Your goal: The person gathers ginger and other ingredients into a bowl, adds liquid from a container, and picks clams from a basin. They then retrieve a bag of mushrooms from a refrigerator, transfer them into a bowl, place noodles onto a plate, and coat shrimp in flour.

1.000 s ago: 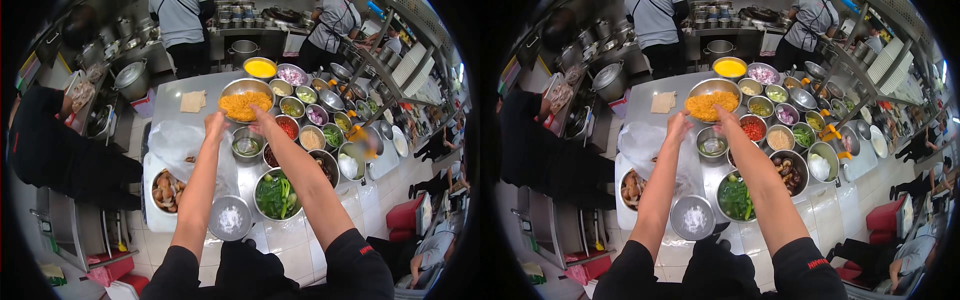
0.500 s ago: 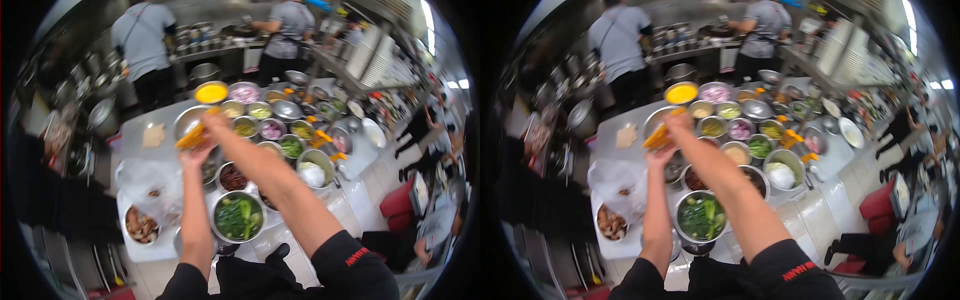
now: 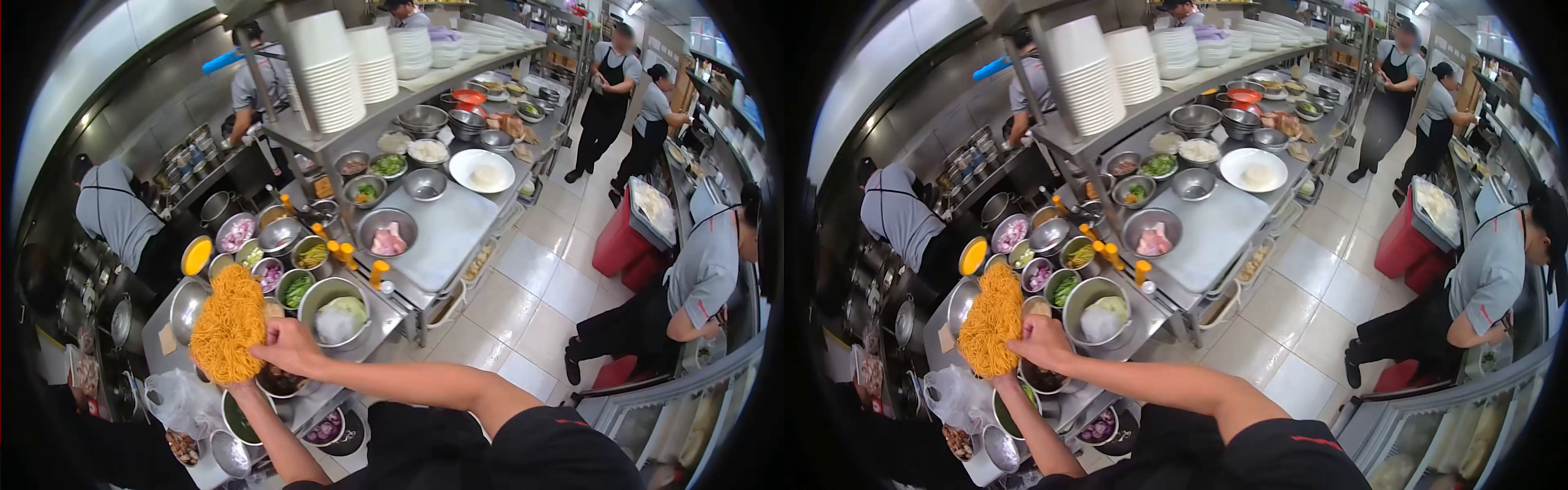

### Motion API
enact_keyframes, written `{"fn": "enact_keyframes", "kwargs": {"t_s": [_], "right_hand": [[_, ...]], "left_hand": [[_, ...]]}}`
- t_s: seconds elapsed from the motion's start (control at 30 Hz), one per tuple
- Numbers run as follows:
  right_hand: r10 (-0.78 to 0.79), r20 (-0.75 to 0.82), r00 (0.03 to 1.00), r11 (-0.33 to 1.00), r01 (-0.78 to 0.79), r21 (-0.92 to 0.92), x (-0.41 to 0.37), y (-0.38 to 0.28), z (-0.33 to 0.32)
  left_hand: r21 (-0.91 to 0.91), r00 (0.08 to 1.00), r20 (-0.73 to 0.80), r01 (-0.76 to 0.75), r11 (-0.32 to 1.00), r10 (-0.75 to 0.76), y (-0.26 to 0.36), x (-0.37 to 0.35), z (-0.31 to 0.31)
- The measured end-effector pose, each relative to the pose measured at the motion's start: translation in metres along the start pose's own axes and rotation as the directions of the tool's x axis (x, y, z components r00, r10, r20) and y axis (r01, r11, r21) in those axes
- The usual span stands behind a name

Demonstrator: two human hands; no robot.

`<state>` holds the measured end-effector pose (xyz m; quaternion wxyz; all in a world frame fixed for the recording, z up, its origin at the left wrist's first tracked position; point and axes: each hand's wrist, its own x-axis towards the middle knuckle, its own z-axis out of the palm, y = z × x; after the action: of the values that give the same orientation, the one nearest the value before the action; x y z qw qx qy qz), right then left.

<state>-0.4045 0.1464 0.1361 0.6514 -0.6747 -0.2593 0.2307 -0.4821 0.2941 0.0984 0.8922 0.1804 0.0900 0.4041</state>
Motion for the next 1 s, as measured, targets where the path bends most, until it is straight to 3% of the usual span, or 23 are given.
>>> {"fn": "enact_keyframes", "kwargs": {"t_s": [0.1, 0.2, 0.33, 0.4, 0.47, 0.53, 0.57, 0.63, 0.67, 0.73, 0.77, 0.8, 0.83, 0.87, 0.97, 1.0], "right_hand": [[-0.091, 0.028, 0.995, 0.996, 0.091, 0.003, -0.038, -0.004, -0.08], [-0.038, 0.053, 0.998, 0.999, 0.039, -0.022, -0.052, 0.009, -0.162], [0.081, -0.12, 0.989, 0.962, -0.047, 0.269, -0.015, 0.045, -0.29], [0.14, -0.273, 0.952, 0.961, -0.064, 0.268, 0.016, 0.065, -0.367], [0.151, -0.449, 0.88, 0.98, -0.075, 0.184, 0.035, 0.088, -0.447], [0.077, -0.53, 0.845, 0.989, -0.133, -0.069, 0.029, 0.139, -0.534], [0.155, -0.582, 0.798, 0.882, -0.377, -0.281, 0.012, 0.154, -0.574], [0.212, -0.656, 0.724, 0.721, -0.569, -0.395, -0.048, 0.206, -0.628], [0.341, -0.696, 0.632, 0.599, -0.717, -0.357, -0.087, 0.244, -0.646], [0.672, -0.654, 0.348, 0.414, -0.908, -0.057, -0.166, 0.291, -0.648], [0.819, -0.516, 0.252, 0.25, -0.965, -0.075, -0.194, 0.301, -0.644], [0.827, -0.425, 0.367, 0.436, -0.897, 0.072, -0.253, 0.343, -0.633], [0.848, -0.462, 0.26, 0.306, -0.952, 0.026, -0.261, 0.367, -0.612], [0.843, -0.462, 0.275, 0.323, -0.946, 0.024, -0.269, 0.389, -0.611], [0.939, -0.333, 0.085, 0.258, -0.815, 0.518, -0.273, 0.445, -0.636], [0.965, -0.259, 0.037, 0.204, -0.725, 0.657, -0.252, 0.43, -0.655]], "left_hand": [[0.075, 0.999, 0.021, -0.047, 0.996, 0.045, -0.053, -0.025, 0.023], [0.079, 0.999, 0.012, 0.045, 0.996, -0.046, -0.115, -0.048, 0.05], [0.058, 0.983, 0.01, 0.18, 0.982, -0.181, -0.203, -0.052, 0.071], [0.049, 0.965, 0.02, 0.261, 0.964, -0.262, -0.256, -0.041, 0.082], [0.043, 0.94, 0.032, 0.338, 0.94, -0.339, -0.312, -0.023, 0.098], [0.04, 0.904, 0.048, 0.424, 0.905, -0.426, -0.368, -0.003, 0.119], [0.038, 0.881, 0.062, 0.468, 0.883, -0.47, -0.397, 0.008, 0.131], [0.034, 0.83, 0.09, 0.55, 0.834, -0.551, -0.454, 0.028, 0.156], [0.034, 0.803, 0.104, 0.587, 0.809, -0.587, -0.483, 0.037, 0.171], [0.029, 0.745, 0.142, 0.655, 0.755, -0.652, -0.539, 0.053, 0.201], [0.035, 0.719, 0.157, 0.681, 0.732, -0.677, -0.565, 0.058, 0.215], [0.039, 0.697, 0.169, 0.702, 0.711, -0.697, -0.59, 0.06, 0.229], [0.045, 0.677, 0.185, 0.718, 0.695, -0.712, -0.615, 0.062, 0.242], [0.058, 0.663, 0.195, 0.728, 0.683, -0.723, -0.639, 0.064, 0.254], [0.07, 0.631, 0.224, 0.75, 0.658, -0.743, -0.705, 0.066, 0.288], [0.072, 0.63, 0.227, 0.749, 0.658, -0.742, -0.725, 0.065, 0.298]]}}
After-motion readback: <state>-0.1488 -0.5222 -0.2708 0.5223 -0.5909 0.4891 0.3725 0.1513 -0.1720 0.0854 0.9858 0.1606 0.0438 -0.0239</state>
